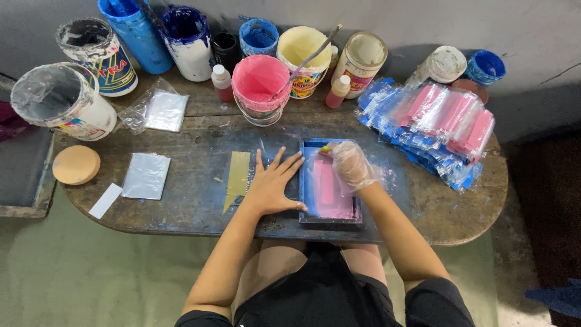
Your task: Manual screen printing of pink ink onto small plastic bags using a squeegee and screen frame.
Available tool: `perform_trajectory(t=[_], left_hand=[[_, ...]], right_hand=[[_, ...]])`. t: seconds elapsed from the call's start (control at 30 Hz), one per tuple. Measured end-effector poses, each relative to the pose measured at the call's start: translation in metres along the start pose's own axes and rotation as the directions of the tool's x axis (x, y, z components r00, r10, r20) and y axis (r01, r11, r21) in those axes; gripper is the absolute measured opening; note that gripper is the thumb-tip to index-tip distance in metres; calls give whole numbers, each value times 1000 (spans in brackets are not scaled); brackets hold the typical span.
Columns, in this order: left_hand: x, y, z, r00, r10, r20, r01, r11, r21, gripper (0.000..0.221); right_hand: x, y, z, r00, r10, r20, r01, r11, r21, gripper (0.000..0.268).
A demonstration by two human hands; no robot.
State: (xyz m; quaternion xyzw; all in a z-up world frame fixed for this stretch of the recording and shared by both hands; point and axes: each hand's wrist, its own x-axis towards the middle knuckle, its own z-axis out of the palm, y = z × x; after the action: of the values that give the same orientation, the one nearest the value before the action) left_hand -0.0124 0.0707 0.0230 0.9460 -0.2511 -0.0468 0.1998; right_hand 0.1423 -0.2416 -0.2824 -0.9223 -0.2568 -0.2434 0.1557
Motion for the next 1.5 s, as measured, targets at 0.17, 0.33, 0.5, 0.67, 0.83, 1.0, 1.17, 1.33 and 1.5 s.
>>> perform_trajectory(t=[0.17,0.33,0.5,0.67,0.83,1.0,1.17,1.33,1.5], left_hand=[[1,4,-6,1000,-20,15,20,1000,-12,118],[1,4,-6,999,-34,36,34,999,-7,117],[-1,3,-5,999,-30,14,30,1000,1,116],[-1,2,-4,1000,-19,6,19,1000,-14,116],[-3,2,-4,1000,-18,8,18,1000,-8,116],[-1,3,-5,1000,-13,27,13,1000,-1,117],[-1,6,-10,997,-28,76,29,1000,-11,116],[-1,9,-16,996,-38,80,39,999,-6,113],[0,8,-15,996,-45,81,45,999,-3,113]], right_hand=[[3,-64,-68,958,-286,1,282,944,-169,22],[-63,-55,-96,894,-245,376,243,969,53,26],[-93,-75,-146,604,-267,751,75,957,280,39],[-4,-158,-296,737,-362,571,47,870,490,36],[-18,-120,-246,862,-225,453,5,899,438,29],[9,-76,-184,962,-23,274,-87,919,384,20],[31,-12,-98,980,-137,-143,128,989,-70,26],[17,-39,-127,998,-38,-45,38,999,1,21],[-32,-79,-176,994,66,85,-71,996,61,15]])
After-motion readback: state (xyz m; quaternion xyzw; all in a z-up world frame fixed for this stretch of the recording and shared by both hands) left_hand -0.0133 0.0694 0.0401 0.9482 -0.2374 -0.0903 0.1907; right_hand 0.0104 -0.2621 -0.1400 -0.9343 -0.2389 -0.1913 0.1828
